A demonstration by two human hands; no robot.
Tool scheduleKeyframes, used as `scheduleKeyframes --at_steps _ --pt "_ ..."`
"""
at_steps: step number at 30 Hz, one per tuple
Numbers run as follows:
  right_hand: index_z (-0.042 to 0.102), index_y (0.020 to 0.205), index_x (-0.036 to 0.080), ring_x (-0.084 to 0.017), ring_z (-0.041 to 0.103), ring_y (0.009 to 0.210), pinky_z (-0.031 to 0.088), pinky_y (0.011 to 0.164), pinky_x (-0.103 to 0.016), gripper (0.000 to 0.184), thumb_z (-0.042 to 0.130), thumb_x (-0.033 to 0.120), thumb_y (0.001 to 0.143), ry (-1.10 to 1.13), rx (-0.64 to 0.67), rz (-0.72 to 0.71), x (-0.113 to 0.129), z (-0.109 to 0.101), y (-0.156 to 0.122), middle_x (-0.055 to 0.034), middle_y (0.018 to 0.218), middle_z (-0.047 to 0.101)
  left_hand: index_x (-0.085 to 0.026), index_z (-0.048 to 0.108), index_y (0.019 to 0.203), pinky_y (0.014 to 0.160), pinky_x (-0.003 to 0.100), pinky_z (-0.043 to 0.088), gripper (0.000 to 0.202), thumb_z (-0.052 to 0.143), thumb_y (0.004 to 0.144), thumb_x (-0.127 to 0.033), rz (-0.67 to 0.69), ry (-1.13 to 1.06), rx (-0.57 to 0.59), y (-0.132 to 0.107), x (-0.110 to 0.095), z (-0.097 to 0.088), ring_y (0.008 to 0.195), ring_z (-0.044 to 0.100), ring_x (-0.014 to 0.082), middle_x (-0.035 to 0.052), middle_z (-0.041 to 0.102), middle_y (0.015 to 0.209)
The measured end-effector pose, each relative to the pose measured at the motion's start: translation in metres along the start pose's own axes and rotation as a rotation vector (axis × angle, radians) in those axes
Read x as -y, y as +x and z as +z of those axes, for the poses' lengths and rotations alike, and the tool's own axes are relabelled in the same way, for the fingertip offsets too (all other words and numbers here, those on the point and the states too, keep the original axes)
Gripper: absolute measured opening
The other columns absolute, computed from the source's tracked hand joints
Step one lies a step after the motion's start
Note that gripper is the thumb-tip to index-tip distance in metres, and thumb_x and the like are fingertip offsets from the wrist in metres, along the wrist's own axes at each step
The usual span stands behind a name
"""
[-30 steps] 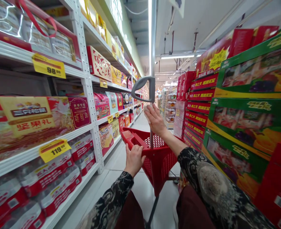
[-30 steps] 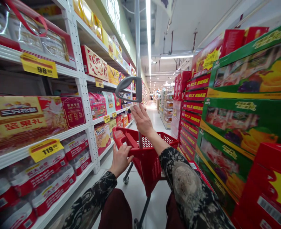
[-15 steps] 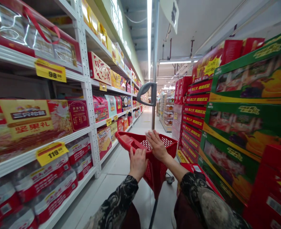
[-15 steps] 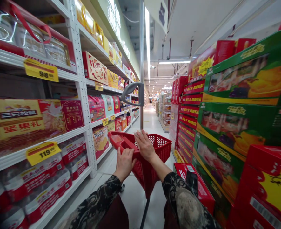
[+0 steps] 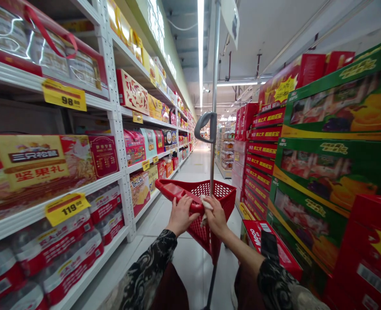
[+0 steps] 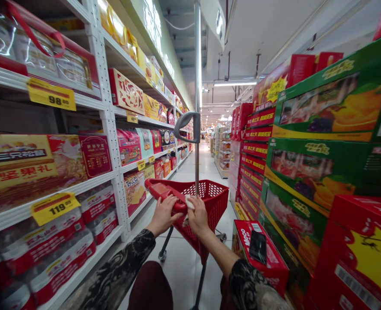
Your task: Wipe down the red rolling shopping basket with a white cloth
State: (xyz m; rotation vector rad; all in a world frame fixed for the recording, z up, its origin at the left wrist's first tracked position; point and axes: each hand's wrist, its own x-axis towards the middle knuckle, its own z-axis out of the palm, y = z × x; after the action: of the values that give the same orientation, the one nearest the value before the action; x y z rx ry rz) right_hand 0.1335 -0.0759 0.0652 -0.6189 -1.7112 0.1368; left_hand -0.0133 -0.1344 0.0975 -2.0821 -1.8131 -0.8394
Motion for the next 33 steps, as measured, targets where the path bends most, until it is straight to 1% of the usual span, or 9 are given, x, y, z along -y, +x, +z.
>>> scheduleKeyframes --at_steps 2,6,11,16,19,23,25,27,33 --pt "0.063 0.101 0.023 -0.022 0.056 0.106 0.046 0.094 -0.042 0.032 0.046 0.014 0.076 0.029 -0.030 0.024 0.010 0.000 0.001 -0.0058 0.106 0.065 -0.019 0.050 0.115 0.106 0.054 0.017 0.042 0.056 0.075 -0.033 0.007 0.015 -0.030 0.000 -0.011 0.002 0.122 0.043 0.0248 0.0112 0.055 0.125" --pt "0.061 0.103 0.020 -0.020 0.056 0.104 0.045 0.093 -0.035 0.031 0.046 0.017 0.076 0.143 0.030 0.040 0.017 -0.011 0.003 -0.0072 0.111 0.062 -0.020 0.054 0.109 0.106 0.054 0.016 0.034 0.053 0.077 -0.032 0.051 0.058 -0.066 0.000 -0.030 0.002 0.113 0.049 0.0245 0.0095 0.060 0.117" --pt "0.060 0.105 0.018 -0.019 0.060 0.093 0.047 0.084 -0.032 0.035 0.044 0.022 0.075 0.230 0.092 0.240 -0.001 -0.033 0.007 -0.0059 0.106 0.064 -0.020 0.057 0.099 0.104 0.054 0.017 0.031 0.053 0.079 -0.043 0.098 0.131 -0.071 0.000 -0.046 -0.003 0.103 0.053 0.0248 0.0080 0.063 0.104" --pt "0.062 0.103 0.019 -0.018 0.061 0.085 0.046 0.078 -0.029 0.036 0.043 0.024 0.073 0.253 0.129 0.302 -0.015 -0.048 0.013 -0.0033 0.099 0.067 -0.018 0.058 0.091 0.101 0.053 0.022 0.036 0.047 0.080 -0.050 0.093 0.193 -0.049 0.003 -0.067 0.001 0.096 0.053 0.0252 0.0091 0.063 0.095" --pt "0.063 0.100 0.020 -0.018 0.060 0.080 0.046 0.074 -0.029 0.035 0.044 0.026 0.072 0.224 0.154 0.313 -0.022 -0.058 0.016 -0.0024 0.094 0.068 -0.016 0.058 0.098 0.102 0.053 0.022 0.042 0.043 0.081 -0.052 0.069 0.179 -0.040 0.005 -0.075 0.008 0.100 0.052 0.0260 0.0109 0.063 0.099" --pt "0.063 0.098 0.019 -0.018 0.059 0.078 0.045 0.071 -0.029 0.034 0.043 0.027 0.072 0.222 0.169 0.317 -0.028 -0.072 0.018 -0.0026 0.090 0.068 -0.017 0.040 0.128 0.106 0.056 0.015 0.058 0.040 0.082 -0.054 -0.009 0.073 0.006 0.011 -0.059 0.009 0.122 0.039 0.0265 0.0133 0.049 0.129" --pt "0.063 0.097 0.017 -0.018 0.060 0.077 0.046 0.071 -0.029 0.034 0.043 0.026 0.071 0.201 0.147 0.337 -0.025 -0.074 0.019 -0.0037 0.090 0.068 -0.019 0.036 0.132 0.106 0.059 0.011 0.063 0.039 0.081 -0.057 -0.052 0.056 0.066 0.015 -0.044 0.005 0.128 0.032 0.0271 0.0121 0.040 0.138" --pt "0.063 0.097 0.017 -0.020 0.060 0.082 0.046 0.075 -0.031 0.033 0.043 0.024 0.072 0.139 0.123 0.343 -0.015 -0.071 0.020 -0.0055 0.092 0.067 -0.021 0.039 0.130 0.106 0.061 0.008 0.063 0.037 0.080 -0.060 -0.056 0.064 0.122 0.019 -0.033 0.000 0.129 0.031 0.0274 0.0103 0.039 0.140" --pt "0.061 0.100 0.015 -0.024 0.053 0.103 0.036 0.094 -0.041 0.030 0.044 0.018 0.075 -0.194 0.189 0.020 0.023 -0.050 0.013 -0.0109 0.106 0.063 -0.022 0.041 0.130 0.105 0.061 0.009 0.060 0.033 0.082 -0.059 -0.069 0.092 0.120 0.020 -0.034 -0.005 0.128 0.034 0.0262 0.0080 0.041 0.139"
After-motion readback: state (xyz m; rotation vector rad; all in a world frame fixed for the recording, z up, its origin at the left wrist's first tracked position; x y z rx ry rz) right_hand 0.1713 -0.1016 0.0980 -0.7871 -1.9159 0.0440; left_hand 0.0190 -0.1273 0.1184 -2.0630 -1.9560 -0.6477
